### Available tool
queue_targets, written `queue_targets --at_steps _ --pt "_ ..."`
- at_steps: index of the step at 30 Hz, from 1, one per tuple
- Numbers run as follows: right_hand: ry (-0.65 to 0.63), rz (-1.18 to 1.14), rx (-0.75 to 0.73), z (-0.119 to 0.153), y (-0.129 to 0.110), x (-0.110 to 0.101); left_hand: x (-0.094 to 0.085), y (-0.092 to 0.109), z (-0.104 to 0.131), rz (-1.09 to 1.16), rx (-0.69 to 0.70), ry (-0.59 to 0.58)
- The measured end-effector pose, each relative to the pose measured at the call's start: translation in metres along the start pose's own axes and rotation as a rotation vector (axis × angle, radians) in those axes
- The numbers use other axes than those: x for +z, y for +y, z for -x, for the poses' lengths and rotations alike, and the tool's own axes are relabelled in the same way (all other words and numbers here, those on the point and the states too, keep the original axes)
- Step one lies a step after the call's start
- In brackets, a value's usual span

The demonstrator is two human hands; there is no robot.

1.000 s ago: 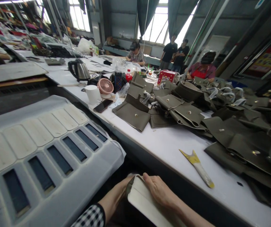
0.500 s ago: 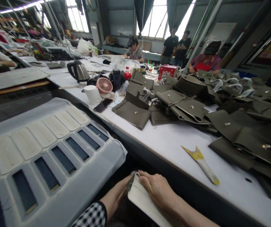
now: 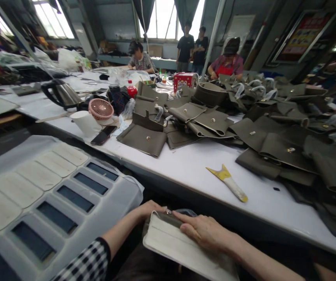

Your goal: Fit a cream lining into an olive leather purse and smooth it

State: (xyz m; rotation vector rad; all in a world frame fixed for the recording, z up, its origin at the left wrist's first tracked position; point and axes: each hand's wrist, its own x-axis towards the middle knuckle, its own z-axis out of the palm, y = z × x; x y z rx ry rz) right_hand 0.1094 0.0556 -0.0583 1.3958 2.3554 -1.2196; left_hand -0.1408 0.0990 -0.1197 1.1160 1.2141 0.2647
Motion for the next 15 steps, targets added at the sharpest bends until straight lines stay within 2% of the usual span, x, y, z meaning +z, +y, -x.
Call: queue_targets --at_steps 3,7,11,15 --pt "-0.024 -0.015 0.011 0.028 0.024 -0.003 -0.009 0.028 -0.008 -0.226 0.027 -0.144" --pt "-0.037 -0.142 -0.005 0.055 0.043 -0.007 -0.014 0.057 0.007 -0.439 0.074 -0.290" --pt "-0.057 -0.241 0.022 0.061 0.049 -0.007 -0.011 0.064 0.012 -0.605 0.082 -0.312" --pt "0.005 -0.252 0.018 0.056 0.049 0.000 -0.004 0.061 0.006 -0.738 0.093 -0.312"
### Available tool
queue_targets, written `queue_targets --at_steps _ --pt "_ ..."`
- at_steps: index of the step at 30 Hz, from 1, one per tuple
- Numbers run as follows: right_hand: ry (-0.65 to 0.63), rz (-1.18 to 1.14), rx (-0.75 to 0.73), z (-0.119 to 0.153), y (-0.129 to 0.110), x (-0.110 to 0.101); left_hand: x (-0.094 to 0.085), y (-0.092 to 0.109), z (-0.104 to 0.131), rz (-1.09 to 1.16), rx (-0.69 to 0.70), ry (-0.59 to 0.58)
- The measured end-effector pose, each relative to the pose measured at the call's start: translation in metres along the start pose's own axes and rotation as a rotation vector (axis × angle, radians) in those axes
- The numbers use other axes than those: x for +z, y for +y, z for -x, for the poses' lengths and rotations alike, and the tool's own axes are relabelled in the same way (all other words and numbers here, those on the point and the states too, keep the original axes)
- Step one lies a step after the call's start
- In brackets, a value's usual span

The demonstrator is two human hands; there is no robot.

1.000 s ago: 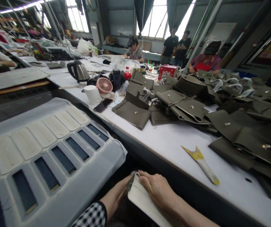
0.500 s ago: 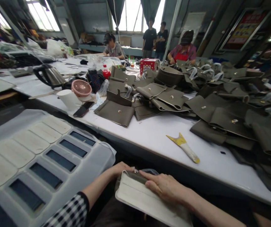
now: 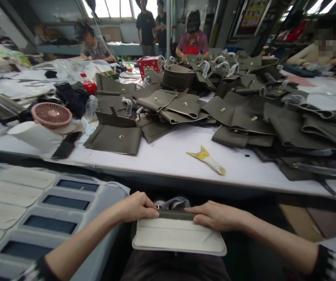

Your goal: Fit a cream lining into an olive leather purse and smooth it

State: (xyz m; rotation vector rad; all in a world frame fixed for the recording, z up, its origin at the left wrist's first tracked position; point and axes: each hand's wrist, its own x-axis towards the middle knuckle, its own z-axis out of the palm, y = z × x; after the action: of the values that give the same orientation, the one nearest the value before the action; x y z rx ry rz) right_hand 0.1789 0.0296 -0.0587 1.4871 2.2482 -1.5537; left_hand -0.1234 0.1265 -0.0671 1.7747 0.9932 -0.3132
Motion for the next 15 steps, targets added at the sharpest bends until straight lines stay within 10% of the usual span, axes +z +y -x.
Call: queue_targets --at_steps 5,8,12,15 --pt "0.267 -0.510 0.076 -0.008 0.004 0.012 0.004 0.006 -0.004 -0.133 0.001 0.015" --pt "0.543 -0.782 0.143 -0.007 0.022 0.029 0.011 0.015 0.001 -0.215 0.100 0.214" --pt "1.025 -1.221 0.318 -0.001 0.053 0.095 0.043 0.039 0.015 -0.253 0.253 0.413" --pt "1.086 -1.635 0.421 -0.012 0.053 0.162 0.076 0.063 0.019 -0.219 0.333 0.340"
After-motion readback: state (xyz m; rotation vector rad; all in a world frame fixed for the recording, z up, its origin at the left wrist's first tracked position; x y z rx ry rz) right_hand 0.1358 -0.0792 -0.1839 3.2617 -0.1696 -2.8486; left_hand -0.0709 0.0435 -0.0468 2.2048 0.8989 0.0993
